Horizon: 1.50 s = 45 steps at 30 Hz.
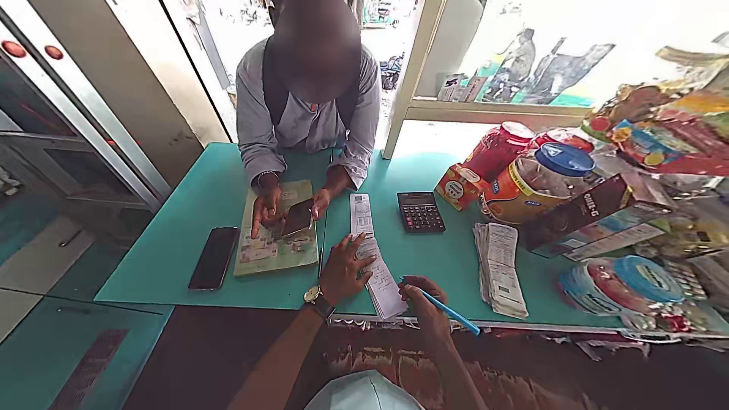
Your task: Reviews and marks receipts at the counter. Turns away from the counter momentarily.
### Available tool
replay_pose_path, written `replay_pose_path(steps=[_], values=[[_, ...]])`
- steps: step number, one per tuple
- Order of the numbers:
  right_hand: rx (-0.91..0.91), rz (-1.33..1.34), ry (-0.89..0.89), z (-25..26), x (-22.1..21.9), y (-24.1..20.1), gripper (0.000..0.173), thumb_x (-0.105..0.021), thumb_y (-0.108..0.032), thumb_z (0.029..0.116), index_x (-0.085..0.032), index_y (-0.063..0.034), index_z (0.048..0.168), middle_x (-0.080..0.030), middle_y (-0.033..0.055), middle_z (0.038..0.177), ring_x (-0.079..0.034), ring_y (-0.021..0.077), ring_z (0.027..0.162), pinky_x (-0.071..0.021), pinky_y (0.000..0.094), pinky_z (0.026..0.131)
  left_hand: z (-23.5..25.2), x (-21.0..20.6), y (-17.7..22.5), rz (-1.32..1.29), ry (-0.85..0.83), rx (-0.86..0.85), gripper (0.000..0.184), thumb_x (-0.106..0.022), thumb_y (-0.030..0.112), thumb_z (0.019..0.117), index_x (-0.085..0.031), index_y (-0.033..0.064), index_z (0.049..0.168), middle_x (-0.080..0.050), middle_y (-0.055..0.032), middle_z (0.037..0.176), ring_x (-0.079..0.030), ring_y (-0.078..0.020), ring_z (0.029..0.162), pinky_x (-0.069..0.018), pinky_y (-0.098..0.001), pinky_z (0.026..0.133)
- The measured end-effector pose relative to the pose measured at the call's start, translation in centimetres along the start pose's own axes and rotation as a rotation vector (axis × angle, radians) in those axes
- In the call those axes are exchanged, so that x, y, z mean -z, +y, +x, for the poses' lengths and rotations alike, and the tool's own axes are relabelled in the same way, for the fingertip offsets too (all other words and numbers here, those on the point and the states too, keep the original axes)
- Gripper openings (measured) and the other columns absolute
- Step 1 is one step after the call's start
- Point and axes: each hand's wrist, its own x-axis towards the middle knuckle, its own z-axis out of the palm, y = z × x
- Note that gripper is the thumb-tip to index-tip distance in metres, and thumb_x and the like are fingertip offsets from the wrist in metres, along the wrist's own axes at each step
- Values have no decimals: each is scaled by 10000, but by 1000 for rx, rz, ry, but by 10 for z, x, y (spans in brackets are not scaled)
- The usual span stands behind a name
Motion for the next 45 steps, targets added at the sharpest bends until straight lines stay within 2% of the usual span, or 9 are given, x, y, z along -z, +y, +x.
replay_pose_path(steps=[12, 15, 17, 20, 23, 25, 28, 31, 45], values=[[167, -433, -101, 6, -14, 10, 222, -640, -127, 944, -733, -1, 1102, -753, 39, 907, -695, 49, 775, -581, 227, 723, -2, -2, -2, 16, 89, -55, 389, -545, 502, 995, -778, 258, 1190, -570, -64, 1496, -436, -344, 1444, -337, -570, 1154], [200, -419, -82, -2, -17, -10, 682, -635, -134, 952, -341, 75, 1531, -746, 75, 966, -720, 108, 796, -619, 300, 726, 0, -3, 0, 3, 57, -46, 402, -570, 512, 973, -766, 257, 1215, -550, -70, 1515, -418, -333, 1459, -341, -565, 1153], [313, -457, -53, -10, -26, -31, 903, -612, -183, 943, -47, 115, 1582, -723, 87, 985, -700, 74, 792, -606, 273, 712, -4, -2, -1, 6, 59, -48, 393, -578, 502, 966, -768, 260, 1211, -555, -75, 1510, -425, -339, 1454, -354, -570, 1141], [505, -473, 16, -5, -33, -45, 965, -593, -254, 965, 70, 61, 1592, -706, 93, 1023, -681, 41, 842, -586, 242, 748, -1, -2, -1, 3, 88, -70, 368, -616, 475, 943, -781, 251, 1183, -576, -79, 1488, -438, -355, 1443, -369, -593, 1125], [766, -496, 134, -3, -31, -57, 771, -580, -321, 1025, -90, -349, 1620, -680, -56, 1128, -678, 48, 983, -576, 255, 854, 0, -3, -1, 14, 81, -79, 380, -602, 490, 948, -773, 260, 1199, -566, -74, 1499, -431, -351, 1448, -374, -587, 1119], [919, -491, 186, -9, -29, -73, 632, -570, -320, 1031, -243, -464, 1553, -641, -146, 1230, -655, 34, 1068, -553, 231, 908, 0, -5, -2, 16, 81, -78, 384, -590, 497, 953, -770, 265, 1200, -563, -74, 1503, -427, -345, 1454, -377, -577, 1125], [771, -474, 165, -10, -28, -63, 338, -562, -314, 1042, -531, -215, 1363, -692, -66, 1085, -670, 39, 991, -566, 238, 875, -2, -2, -2, 4, 43, -48, 393, -593, 489, 954, -758, 260, 1228, -506, -107, 1552, -376, -351, 1490, -335, -570, 1162], [469, -378, 67, 2, -22, -41, 337, -582, -135, 978, -634, 68, 1242, -743, 72, 1016, -708, 88, 907, -604, 262, 792, 0, -1, 0, 5, 14, -29, 401, -587, 487, 954, -745, 263, 1246, -473, -113, 1578, -347, -350, 1507, -315, -565, 1174], [145, -212, 70, 42, 8, 20, 189, -569, -112, 984, -719, -14, 1046, -730, 21, 874, -685, 79, 760, -579, 234, 690, -2, -3, 0, 44, 9, -16, 389, -606, 494, 950, -744, 285, 1248, -485, -53, 1575, -343, -308, 1513, -353, -545, 1165]])
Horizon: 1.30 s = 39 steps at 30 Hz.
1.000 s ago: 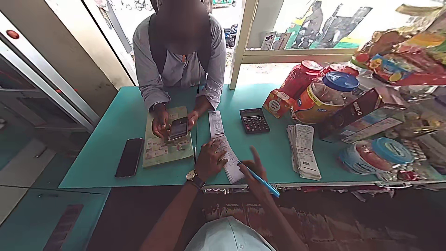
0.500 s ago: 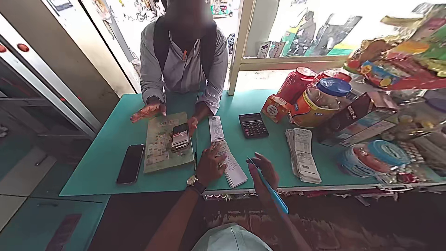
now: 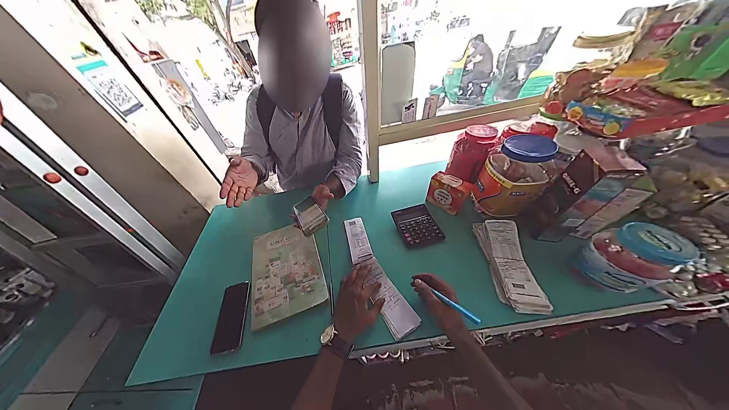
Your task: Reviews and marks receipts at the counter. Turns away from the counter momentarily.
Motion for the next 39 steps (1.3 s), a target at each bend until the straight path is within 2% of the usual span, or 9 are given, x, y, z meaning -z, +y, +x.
replay_pose_path(steps=[7, 39], values=[[66, -139, -34, -3, -4, -1, 191, -607, -140, 944, -742, -30, 1024, -734, 7, 902, -666, 16, 791, -554, 194, 733, -1, -1, -2, 12, -2, -35, 368, -572, 465, 973, -748, 297, 1250, -538, -19, 1534, -383, -307, 1493, -372, -541, 1148], [106, -214, -69, -4, -5, 0, 189, -612, -138, 940, -745, -32, 1024, -721, 20, 900, -658, 25, 772, -552, 190, 707, 1, 3, 1, 30, -39, -12, 378, -561, 478, 978, -731, 301, 1266, -516, 11, 1553, -366, -276, 1502, -344, -508, 1168]])
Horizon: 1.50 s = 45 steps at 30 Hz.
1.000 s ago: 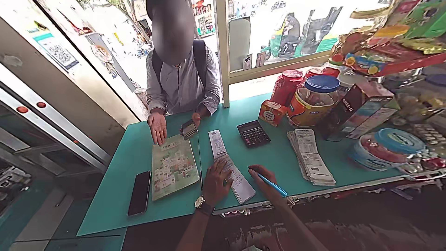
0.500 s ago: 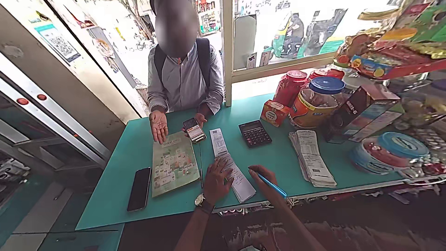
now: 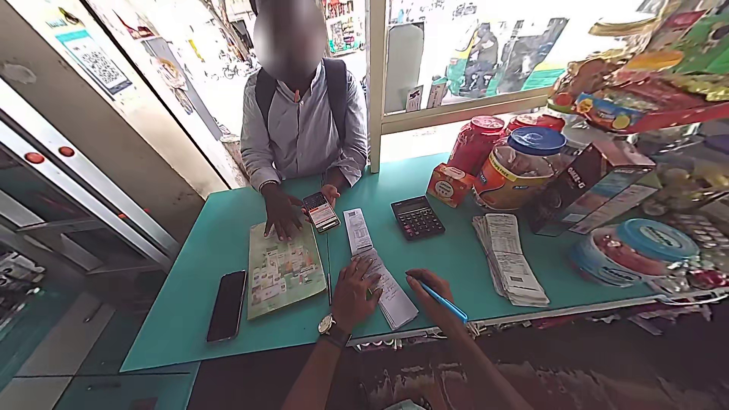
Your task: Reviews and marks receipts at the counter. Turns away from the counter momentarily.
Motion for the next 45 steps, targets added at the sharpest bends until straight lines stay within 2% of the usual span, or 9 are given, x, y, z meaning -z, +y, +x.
replay_pose_path(steps=[20, 28, 35, 45], values=[[10, -14, 20, 0, -1, 3, 196, -618, -155, 933, -752, -35, 1010, -726, 16, 884, -655, 15, 765, -549, 182, 702, -1, -3, -1, -2, 13, 0, 380, -565, 476, 974, -735, 297, 1262, -521, 16, 1550, -372, -280, 1499, -342, -510, 1167], [-7, -24, -4, 0, 1, 0, 176, -631, -125, 946, -750, -22, 1025, -730, 38, 910, -667, 43, 783, -562, 208, 717, -1, -5, -3, -3, 26, -9, 403, -544, 496, 982, -727, 286, 1272, -522, 4, 1549, -382, -305, 1493, -361, -539, 1151], [14, -40, -25, 0, 0, -2, 169, -629, -94, 937, -744, -5, 1023, -729, 47, 894, -667, 44, 768, -563, 206, 713, -1, -4, -2, -26, 21, -6, 407, -539, 496, 984, -726, 276, 1270, -518, 2, 1553, -381, -302, 1493, -353, -529, 1159], [-4, -121, 1, 1, -2, -1, 200, -633, -153, 921, -754, -29, 1022, -745, 32, 920, -692, 51, 817, -576, 229, 755, 1, -1, 0, -42, -45, 23, 416, -522, 501, 995, -711, 294, 1304, -493, 17, 1573, -320, -263, 1529, -298, -505, 1199]])
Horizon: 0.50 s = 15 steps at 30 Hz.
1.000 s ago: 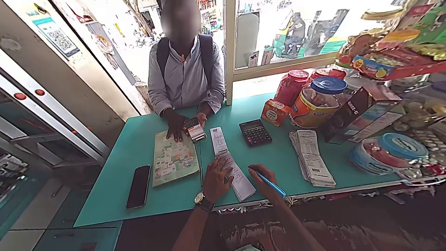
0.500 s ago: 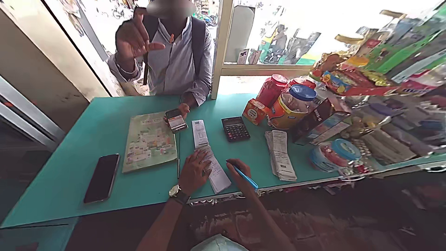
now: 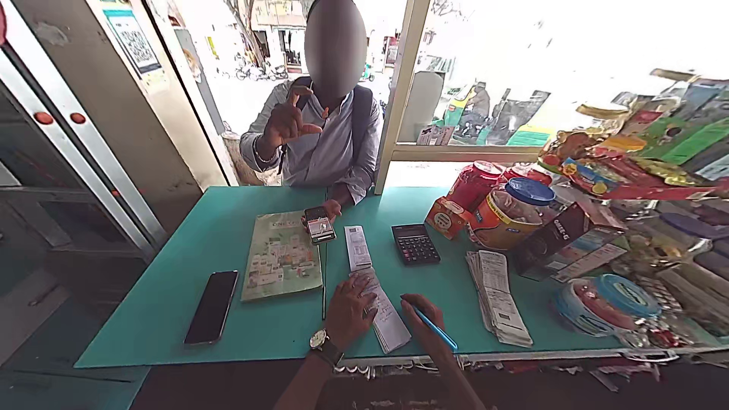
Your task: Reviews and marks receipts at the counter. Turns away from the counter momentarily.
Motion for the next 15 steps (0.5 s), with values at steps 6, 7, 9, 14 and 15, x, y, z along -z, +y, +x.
replay_pose_path(steps=[6, 7, 9, 14, 15], values=[[-18, 2, 28, -1, -1, -1, 194, -632, -154, 920, -758, -42, 1016, -742, 23, 901, -682, 40, 791, -570, 222, 737, -1, -3, 0, 40, -9, 12, 430, -508, 521, 998, -703, 301, 1313, -462, 42, 1595, -305, -256, 1535, -304, -503, 1197], [-19, 3, 32, -1, -1, -2, 195, -632, -157, 921, -759, -44, 1018, -743, 23, 902, -684, 43, 789, -570, 227, 733, -1, -4, 0, 50, -7, 14, 426, -509, 521, 997, -702, 310, 1313, -465, 46, 1592, -307, -256, 1534, -313, -504, 1193], [-24, 4, 38, 0, 0, -1, 203, -629, -166, 923, -761, -47, 1023, -744, 21, 911, -684, 44, 797, -570, 230, 738, 0, -5, 0, 55, 5, 13, 415, -519, 508, 993, -704, 317, 1312, -480, 37, 1582, -306, -262, 1536, -324, -517, 1183], [-69, 19, 45, -1, 0, -3, 193, -631, -161, 926, -760, -58, 1026, -740, 19, 898, -680, 45, 784, -567, 231, 726, -3, -9, -1, 67, 57, -19, 401, -523, 490, 996, -726, 294, 1282, -502, 18, 1566, -340, -288, 1519, -346, -528, 1169], [-66, 19, 51, -1, 1, -3, 192, -631, -163, 926, -760, -58, 1021, -737, 17, 887, -675, 45, 772, -564, 232, 716, -2, -9, -1, 73, 54, -19, 405, -520, 491, 997, -724, 293, 1286, -499, 20, 1568, -341, -289, 1518, -345, -530, 1171]])
